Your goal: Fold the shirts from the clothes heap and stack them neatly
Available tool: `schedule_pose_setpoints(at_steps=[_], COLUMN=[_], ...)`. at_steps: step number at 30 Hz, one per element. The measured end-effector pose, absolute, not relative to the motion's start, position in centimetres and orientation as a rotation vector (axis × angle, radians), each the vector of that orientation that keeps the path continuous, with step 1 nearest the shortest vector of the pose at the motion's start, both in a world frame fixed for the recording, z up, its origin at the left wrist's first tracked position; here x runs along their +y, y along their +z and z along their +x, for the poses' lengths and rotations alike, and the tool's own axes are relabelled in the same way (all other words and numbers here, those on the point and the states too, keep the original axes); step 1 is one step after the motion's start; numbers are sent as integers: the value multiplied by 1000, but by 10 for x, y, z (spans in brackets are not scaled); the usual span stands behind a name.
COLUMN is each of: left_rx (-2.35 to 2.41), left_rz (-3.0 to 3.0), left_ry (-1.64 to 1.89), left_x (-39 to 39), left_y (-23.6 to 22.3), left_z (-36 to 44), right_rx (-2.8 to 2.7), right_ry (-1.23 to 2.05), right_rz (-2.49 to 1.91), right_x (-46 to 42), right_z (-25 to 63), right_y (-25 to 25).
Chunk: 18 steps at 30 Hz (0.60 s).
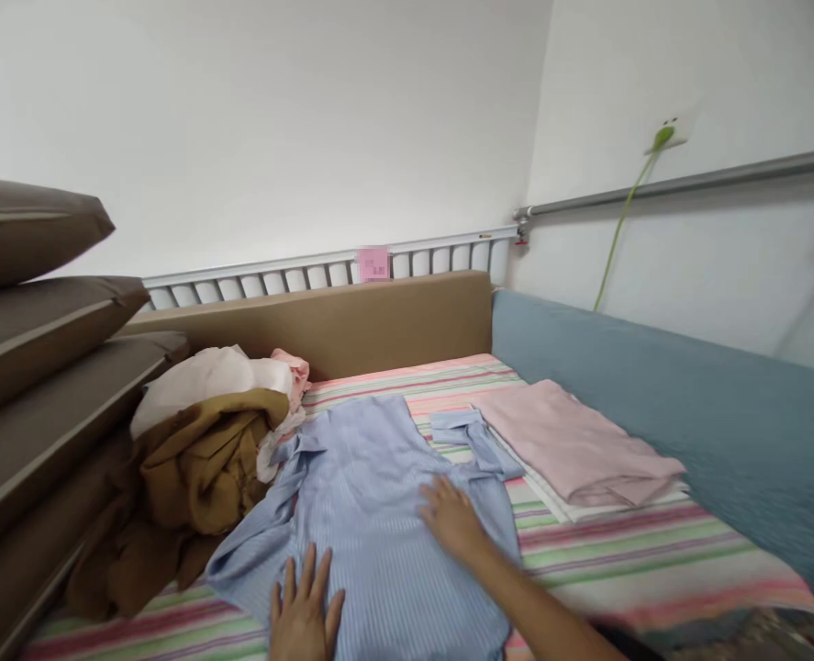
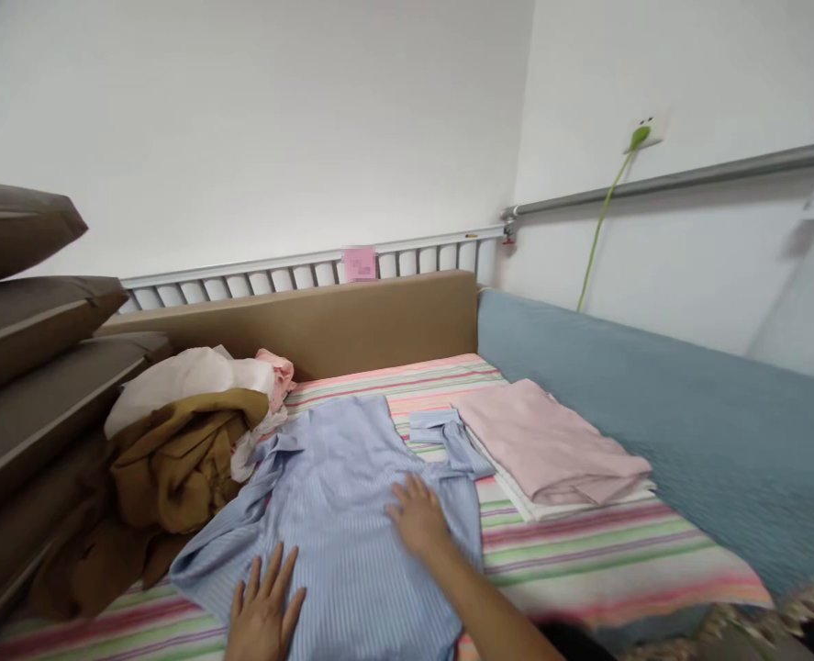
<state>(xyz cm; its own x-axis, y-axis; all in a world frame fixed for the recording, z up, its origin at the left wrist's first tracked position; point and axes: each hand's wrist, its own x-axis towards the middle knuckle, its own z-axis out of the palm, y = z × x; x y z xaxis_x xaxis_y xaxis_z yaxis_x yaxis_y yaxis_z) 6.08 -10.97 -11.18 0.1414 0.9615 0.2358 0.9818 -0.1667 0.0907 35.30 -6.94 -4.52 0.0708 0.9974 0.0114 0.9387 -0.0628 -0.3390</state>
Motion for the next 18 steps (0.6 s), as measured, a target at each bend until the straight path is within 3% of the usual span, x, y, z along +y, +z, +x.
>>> schedule_pose_setpoints(at_steps=[3, 9, 13, 18], left_rx=[-1966, -1997, -2030, -2029], left_rz=[-2310, -2399, -2416, -2420], left_ry=[-389, -412, -391, -412], left_x=[-112, -119, -120, -122], left_y=[-110, -95, -92, -95], left_z=[62, 63, 63, 62], right_rx=[-1802, -2164, -1960, -1874], right_ry=[176, 272, 205, 133], right_rz=[-2269, -1778, -2076, -2101], right_x=[-53, -50, -22, -3], right_z=[363, 306, 339, 384], right_y=[-45, -59, -75, -86])
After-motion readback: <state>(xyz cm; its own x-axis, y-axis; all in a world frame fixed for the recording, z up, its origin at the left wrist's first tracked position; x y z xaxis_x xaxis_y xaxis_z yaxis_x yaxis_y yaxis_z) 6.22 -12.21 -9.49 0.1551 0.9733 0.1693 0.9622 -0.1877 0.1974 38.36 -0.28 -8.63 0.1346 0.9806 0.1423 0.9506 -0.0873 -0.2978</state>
